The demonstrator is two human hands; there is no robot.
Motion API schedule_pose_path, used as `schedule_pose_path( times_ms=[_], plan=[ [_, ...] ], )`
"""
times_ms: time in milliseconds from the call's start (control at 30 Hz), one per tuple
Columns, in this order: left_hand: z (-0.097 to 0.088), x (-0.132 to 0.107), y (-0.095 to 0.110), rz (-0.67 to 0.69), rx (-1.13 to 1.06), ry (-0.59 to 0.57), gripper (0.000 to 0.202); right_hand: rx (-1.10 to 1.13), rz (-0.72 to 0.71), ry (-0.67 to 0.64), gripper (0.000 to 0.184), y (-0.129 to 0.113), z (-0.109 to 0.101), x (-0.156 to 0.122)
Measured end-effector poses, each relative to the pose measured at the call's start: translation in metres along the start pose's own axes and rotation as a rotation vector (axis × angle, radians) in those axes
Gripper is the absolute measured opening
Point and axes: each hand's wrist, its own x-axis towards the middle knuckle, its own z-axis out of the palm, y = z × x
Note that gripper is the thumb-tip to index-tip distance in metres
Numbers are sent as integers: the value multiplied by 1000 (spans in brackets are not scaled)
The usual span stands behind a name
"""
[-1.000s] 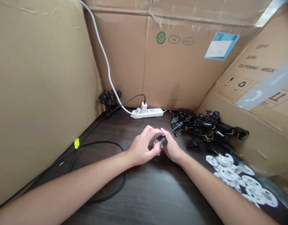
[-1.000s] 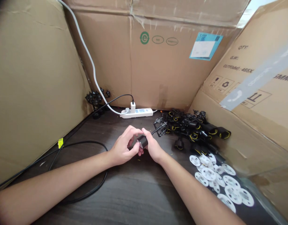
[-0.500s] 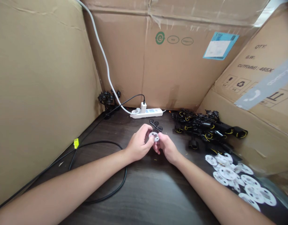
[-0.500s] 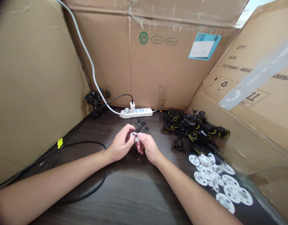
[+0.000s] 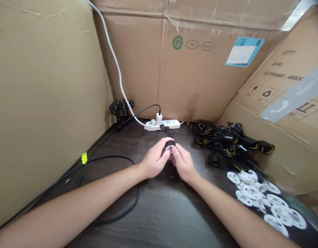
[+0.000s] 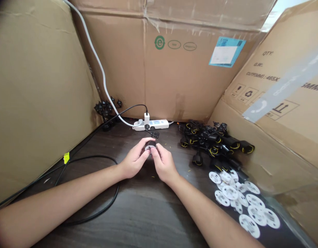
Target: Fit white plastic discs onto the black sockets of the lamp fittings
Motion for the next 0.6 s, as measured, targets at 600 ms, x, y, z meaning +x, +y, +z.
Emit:
schedule_pose_path(
  times_ms=[600],
  plan=[
    [4, -1, -10, 38, 8, 28, 37, 117, 62, -98, 31, 4, -7, 4]
  ],
)
